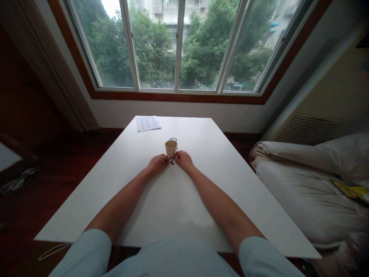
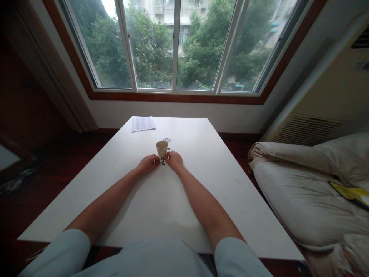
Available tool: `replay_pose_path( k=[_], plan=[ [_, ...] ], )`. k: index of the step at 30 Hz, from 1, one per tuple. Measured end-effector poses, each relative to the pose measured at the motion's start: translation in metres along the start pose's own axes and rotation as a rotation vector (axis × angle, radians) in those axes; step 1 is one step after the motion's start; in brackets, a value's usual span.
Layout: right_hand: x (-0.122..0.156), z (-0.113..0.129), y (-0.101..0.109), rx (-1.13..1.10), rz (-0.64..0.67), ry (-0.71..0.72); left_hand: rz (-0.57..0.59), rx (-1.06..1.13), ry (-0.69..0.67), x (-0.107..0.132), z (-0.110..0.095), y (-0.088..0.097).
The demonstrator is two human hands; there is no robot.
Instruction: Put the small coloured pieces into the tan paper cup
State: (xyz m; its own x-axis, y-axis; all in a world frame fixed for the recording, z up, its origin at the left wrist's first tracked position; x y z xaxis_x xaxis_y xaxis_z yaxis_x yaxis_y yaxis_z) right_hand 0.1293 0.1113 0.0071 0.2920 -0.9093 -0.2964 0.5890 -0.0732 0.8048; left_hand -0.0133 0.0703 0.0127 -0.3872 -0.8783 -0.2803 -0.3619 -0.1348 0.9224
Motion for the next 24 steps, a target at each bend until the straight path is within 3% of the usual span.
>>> replay_pose_path(
  k=[14, 24],
  plan=[
    [0.001, 0.001, 0.005, 0.045, 0.005, 0.058, -0.094, 0.064, 0.05, 0.0, 0.009, 0.003],
    [0.002, 0.008, 0.004, 0.043, 0.006, 0.094, -0.072, 0.031, 0.095, 0.001, 0.008, 0.007]
  ],
)
Point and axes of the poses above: each hand's wrist, its own x-axis away from the middle knuckle, its own y-axis out of the back of the hand, z = x × y, the point moved 9 cm from there along -x, towards the middle knuckle, and after that the axes turned 10 degrees about -x, right-handed, at the moved point
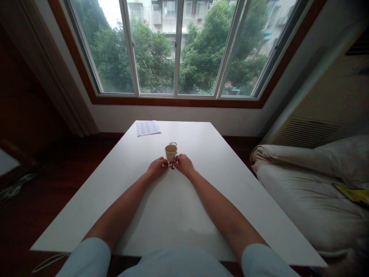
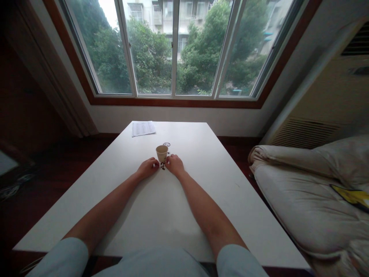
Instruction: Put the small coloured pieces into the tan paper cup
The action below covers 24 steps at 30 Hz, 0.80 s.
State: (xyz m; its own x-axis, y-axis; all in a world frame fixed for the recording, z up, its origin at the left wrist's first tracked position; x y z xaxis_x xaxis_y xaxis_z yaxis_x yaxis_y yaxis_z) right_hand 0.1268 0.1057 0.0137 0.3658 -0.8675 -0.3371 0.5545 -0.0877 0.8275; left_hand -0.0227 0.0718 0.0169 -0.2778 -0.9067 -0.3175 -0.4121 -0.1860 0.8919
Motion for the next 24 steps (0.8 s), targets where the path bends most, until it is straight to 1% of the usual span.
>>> replay_pose_path(
  k=[3, 7, 10, 14, 18, 21, 24],
  plan=[
    [0.0, -0.001, 0.0, -0.015, -0.01, 0.003, -0.004, 0.01, -0.007, 0.0, -0.001, 0.0],
    [-0.003, -0.007, 0.0, -0.051, -0.056, -0.018, -0.018, 0.05, -0.041, -0.001, -0.002, -0.001],
    [-0.005, -0.017, 0.001, -0.128, -0.096, -0.071, -0.047, 0.124, -0.006, -0.001, 0.002, 0.0],
    [-0.005, -0.029, 0.004, -0.267, -0.143, -0.162, -0.094, 0.271, 0.093, -0.001, 0.01, 0.0],
    [-0.003, -0.032, 0.007, -0.333, -0.178, -0.184, -0.121, 0.483, 0.167, -0.003, 0.015, -0.006],
    [-0.003, -0.032, 0.009, -0.351, -0.19, -0.185, -0.112, 0.652, 0.164, -0.005, 0.011, -0.013],
    [-0.002, -0.032, 0.01, -0.351, -0.197, -0.196, -0.116, 0.766, 0.177, -0.007, 0.007, -0.015]
  ],
)
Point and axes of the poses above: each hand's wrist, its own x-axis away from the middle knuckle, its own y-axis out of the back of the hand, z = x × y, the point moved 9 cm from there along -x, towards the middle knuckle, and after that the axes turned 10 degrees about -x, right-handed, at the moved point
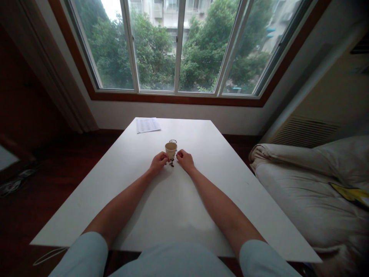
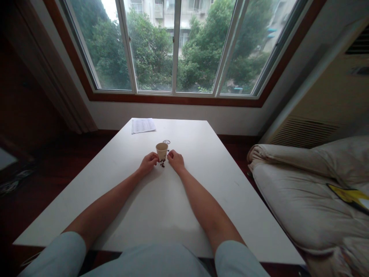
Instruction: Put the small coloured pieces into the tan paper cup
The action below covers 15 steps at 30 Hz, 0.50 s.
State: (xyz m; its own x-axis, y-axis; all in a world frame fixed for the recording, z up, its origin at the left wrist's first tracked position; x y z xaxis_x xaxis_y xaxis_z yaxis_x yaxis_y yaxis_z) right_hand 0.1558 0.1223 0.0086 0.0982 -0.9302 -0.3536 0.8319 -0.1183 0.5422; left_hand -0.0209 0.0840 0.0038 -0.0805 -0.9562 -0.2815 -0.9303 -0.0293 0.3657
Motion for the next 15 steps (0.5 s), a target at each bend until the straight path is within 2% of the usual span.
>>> replay_pose_path(
  k=[7, 15],
  plan=[
    [0.0, 0.001, 0.0, -0.027, 0.006, 0.009, -0.02, 0.175, 0.061, 0.001, -0.005, -0.002],
    [-0.008, -0.019, 0.005, -0.164, -0.076, -0.07, -0.014, 0.106, 0.068, 0.004, -0.002, -0.004]
  ],
)
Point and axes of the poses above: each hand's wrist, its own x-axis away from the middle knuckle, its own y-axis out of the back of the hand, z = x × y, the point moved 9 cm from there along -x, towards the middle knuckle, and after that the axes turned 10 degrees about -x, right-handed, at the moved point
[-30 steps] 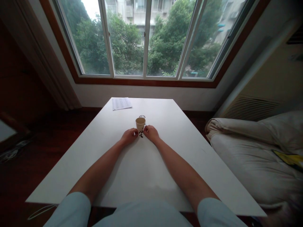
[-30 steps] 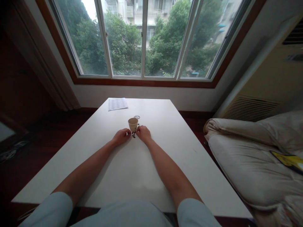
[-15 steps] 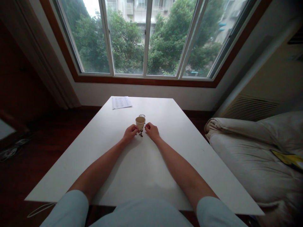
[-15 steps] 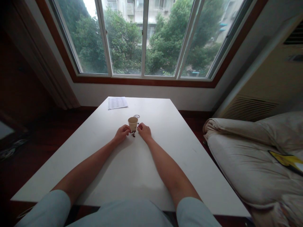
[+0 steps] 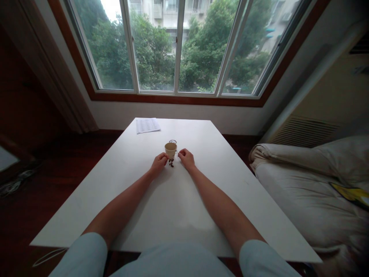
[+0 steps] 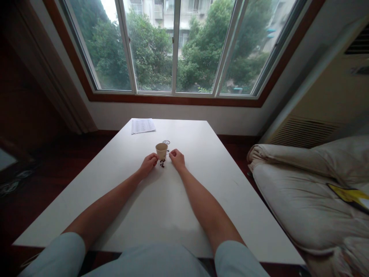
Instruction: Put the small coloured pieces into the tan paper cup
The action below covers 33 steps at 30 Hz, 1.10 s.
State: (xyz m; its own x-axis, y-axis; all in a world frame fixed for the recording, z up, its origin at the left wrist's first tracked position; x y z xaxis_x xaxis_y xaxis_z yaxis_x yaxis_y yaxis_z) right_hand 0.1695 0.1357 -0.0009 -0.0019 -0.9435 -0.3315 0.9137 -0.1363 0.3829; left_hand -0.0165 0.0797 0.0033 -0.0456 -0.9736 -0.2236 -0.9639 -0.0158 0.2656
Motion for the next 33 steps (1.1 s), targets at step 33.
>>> replay_pose_path(
  k=[33],
  plan=[
    [-0.005, -0.007, 0.001, -0.045, -0.042, -0.023, -0.227, -0.587, -0.4, 0.027, -0.074, 0.016]
  ],
)
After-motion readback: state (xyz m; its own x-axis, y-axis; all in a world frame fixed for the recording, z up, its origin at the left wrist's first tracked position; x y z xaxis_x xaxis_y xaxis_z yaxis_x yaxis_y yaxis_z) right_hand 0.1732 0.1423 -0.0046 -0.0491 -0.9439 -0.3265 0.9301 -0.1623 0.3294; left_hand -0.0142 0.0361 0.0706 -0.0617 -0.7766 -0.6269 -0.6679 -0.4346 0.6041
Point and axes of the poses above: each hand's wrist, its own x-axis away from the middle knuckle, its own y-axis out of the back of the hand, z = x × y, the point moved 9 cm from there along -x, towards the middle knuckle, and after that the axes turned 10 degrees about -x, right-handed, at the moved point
